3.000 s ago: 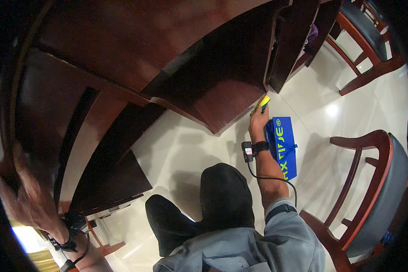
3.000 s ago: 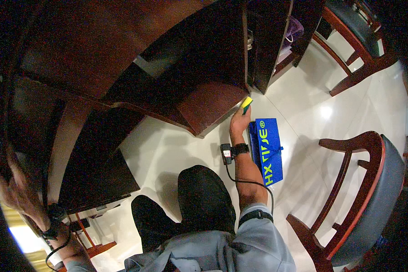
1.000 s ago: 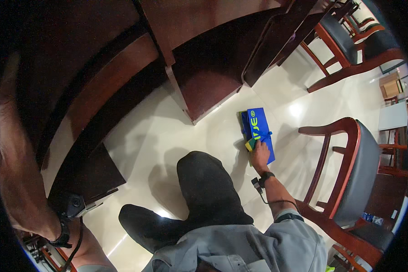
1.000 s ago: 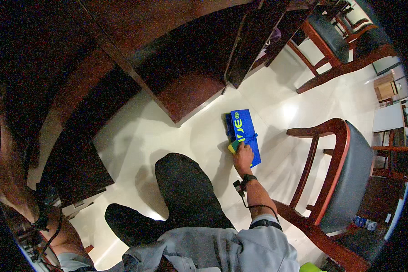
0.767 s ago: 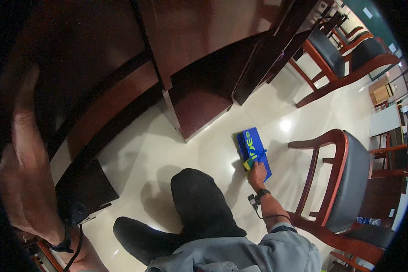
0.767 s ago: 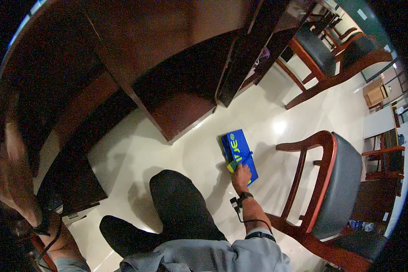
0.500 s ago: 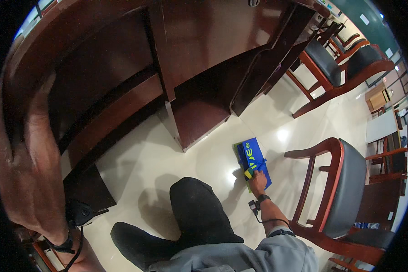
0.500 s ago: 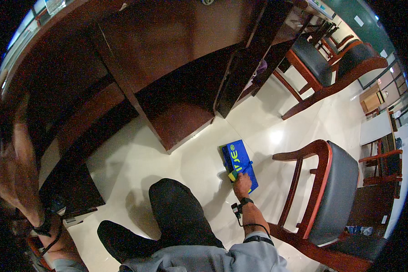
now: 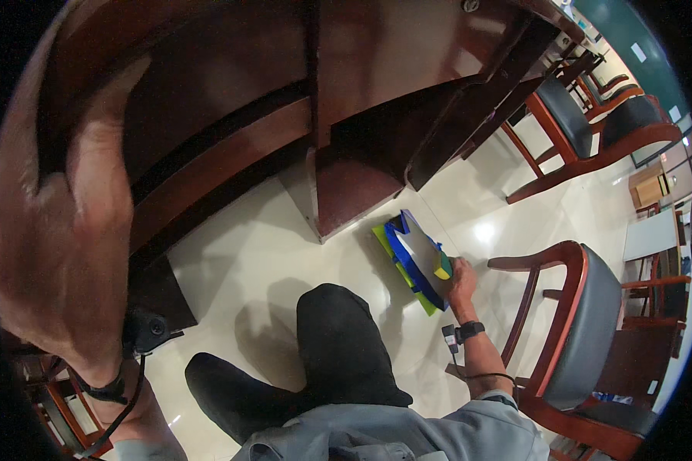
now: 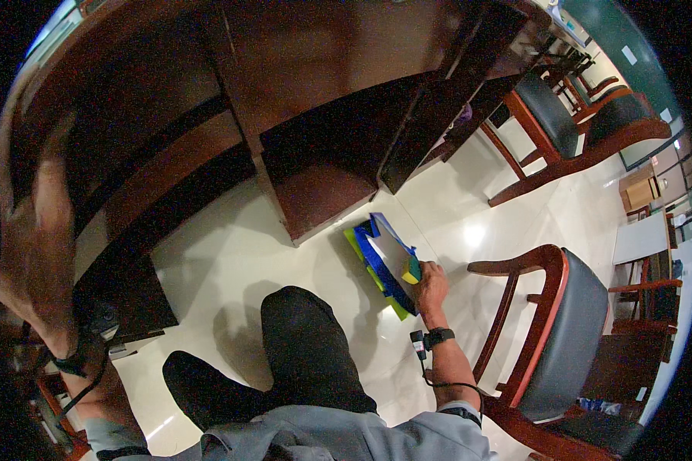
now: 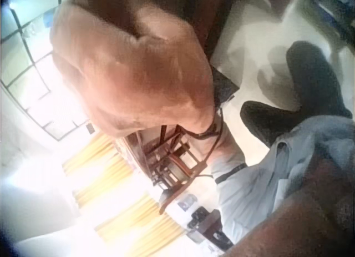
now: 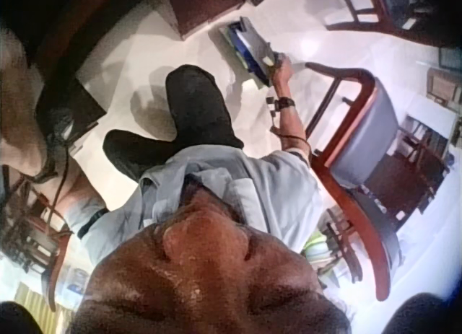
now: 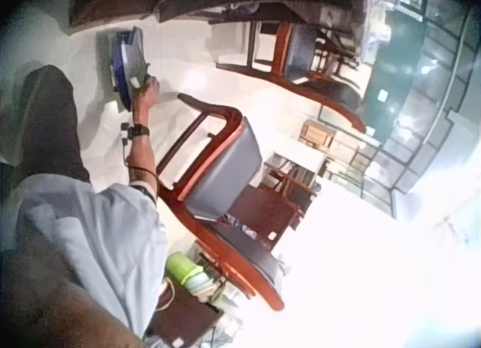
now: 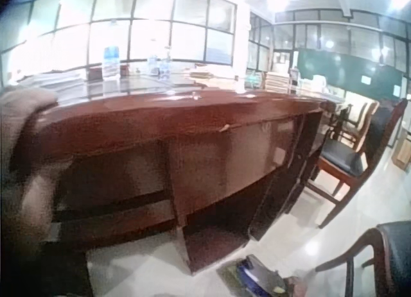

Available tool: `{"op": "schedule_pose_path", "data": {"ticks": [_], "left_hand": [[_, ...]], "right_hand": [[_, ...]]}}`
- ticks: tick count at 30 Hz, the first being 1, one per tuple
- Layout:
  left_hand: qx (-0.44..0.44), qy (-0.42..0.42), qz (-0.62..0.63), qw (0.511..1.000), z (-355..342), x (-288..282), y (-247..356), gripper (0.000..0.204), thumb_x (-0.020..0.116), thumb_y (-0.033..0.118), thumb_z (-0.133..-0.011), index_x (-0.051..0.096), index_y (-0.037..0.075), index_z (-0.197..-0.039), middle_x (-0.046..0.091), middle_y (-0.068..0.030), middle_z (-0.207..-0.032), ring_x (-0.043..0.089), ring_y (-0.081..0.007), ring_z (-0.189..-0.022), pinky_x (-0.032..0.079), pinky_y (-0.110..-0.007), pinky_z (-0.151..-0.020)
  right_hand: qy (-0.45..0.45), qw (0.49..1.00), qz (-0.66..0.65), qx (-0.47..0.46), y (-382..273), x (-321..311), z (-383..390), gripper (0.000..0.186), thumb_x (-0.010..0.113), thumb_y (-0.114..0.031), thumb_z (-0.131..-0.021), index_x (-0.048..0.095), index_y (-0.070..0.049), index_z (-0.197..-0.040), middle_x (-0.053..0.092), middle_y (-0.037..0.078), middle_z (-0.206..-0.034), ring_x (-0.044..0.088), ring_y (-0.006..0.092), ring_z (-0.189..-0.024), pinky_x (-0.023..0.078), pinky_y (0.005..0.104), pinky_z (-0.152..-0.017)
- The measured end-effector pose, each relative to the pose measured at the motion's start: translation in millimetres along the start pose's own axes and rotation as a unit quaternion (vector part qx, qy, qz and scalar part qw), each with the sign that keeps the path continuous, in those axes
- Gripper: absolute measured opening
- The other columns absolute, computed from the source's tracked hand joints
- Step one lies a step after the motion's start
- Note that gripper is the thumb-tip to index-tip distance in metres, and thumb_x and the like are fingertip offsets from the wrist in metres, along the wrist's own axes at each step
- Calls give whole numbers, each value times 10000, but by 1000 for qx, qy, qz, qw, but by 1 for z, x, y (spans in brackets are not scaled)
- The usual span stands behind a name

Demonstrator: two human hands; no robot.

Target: Cleaning the surface and drawers of a large wooden conference table and office desk using a sponge.

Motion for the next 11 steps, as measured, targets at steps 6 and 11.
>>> {"op": "schedule_pose_path", "data": {"ticks": [6, 11], "left_hand": [[-166, 140, 310, 926, -14, -7, 17, 361, 679, 98, -892, 638, 135, -1249, 675, -98, -1204, 670, -195, -1031, 521, -303, -909], [-97, 197, 430, 876, -35, 10, 32, 347, 678, 120, -910, 630, 113, -1254, 679, -120, -1197, 669, -239, -1061, 518, -298, -916]], "right_hand": [[84, 989, -84, -85, -61, -38, -60, 289, 673, -33, -691, 659, -65, -978, 647, 127, -929, 617, 353, -901, 506, 412, -758], [136, 987, -49, -75, -100, -18, -124, 258, 677, -85, -725, 666, -85, -983, 659, 124, -953, 630, 320, -938, 518, 378, -789]]}}
Point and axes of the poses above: each hand's wrist, its own z-axis away from the middle knuckle, its own x-axis out of the palm, y = z × x, the point moved 2 cm from there along -z, towards the middle knuckle
